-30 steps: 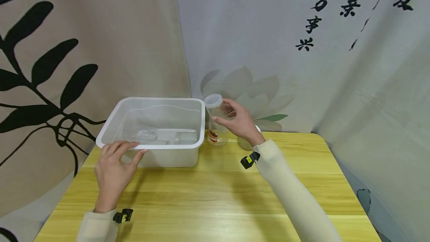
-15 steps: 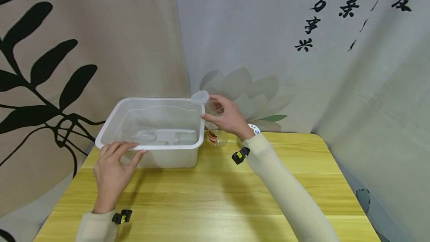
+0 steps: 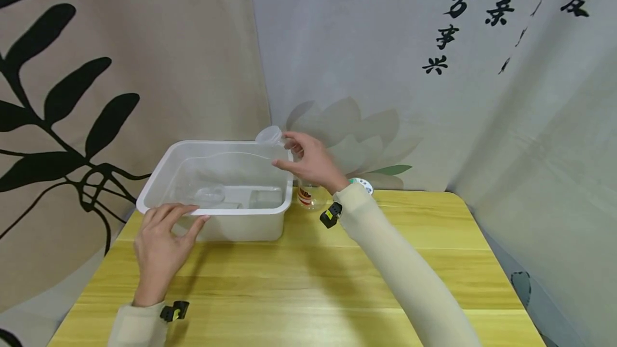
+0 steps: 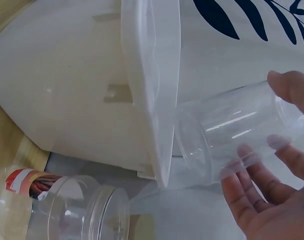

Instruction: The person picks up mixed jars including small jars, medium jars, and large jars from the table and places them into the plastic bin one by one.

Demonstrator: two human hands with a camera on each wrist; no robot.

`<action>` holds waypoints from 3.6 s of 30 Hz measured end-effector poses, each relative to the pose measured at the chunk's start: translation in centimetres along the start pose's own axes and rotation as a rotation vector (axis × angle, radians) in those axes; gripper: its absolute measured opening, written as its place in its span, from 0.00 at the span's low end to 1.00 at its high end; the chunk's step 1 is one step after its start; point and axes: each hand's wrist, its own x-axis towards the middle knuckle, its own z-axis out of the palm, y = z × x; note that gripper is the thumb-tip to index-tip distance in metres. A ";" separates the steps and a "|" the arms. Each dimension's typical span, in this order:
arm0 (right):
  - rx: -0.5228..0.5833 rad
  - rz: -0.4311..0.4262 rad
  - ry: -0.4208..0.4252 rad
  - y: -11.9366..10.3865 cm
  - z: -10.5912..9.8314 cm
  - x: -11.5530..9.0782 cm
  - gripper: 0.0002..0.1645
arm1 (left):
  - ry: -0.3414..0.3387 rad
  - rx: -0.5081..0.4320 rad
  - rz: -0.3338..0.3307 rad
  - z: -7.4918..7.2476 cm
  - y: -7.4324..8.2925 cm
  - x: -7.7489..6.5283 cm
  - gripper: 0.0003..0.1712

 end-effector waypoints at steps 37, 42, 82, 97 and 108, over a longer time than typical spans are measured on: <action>-0.247 -0.067 -0.062 0.8 0.1 -1.0 0.48 | 0.011 0.003 0.006 0.0 0.0 0.0 0.20; -0.263 -0.052 -0.052 1.5 -0.4 -1.7 0.54 | 0.002 0.005 -0.004 0.1 0.0 0.0 0.20; -0.394 0.084 0.069 10.0 -2.3 -7.1 0.63 | -0.016 0.007 -0.021 0.4 -0.2 0.0 0.21; -0.354 0.160 0.085 13.2 -3.4 -8.6 0.65 | -0.010 0.009 -0.012 0.2 -0.3 0.0 0.21; -0.249 0.259 0.097 14.7 -3.9 -9.4 0.70 | -0.010 0.013 -0.017 0.2 -0.3 0.0 0.21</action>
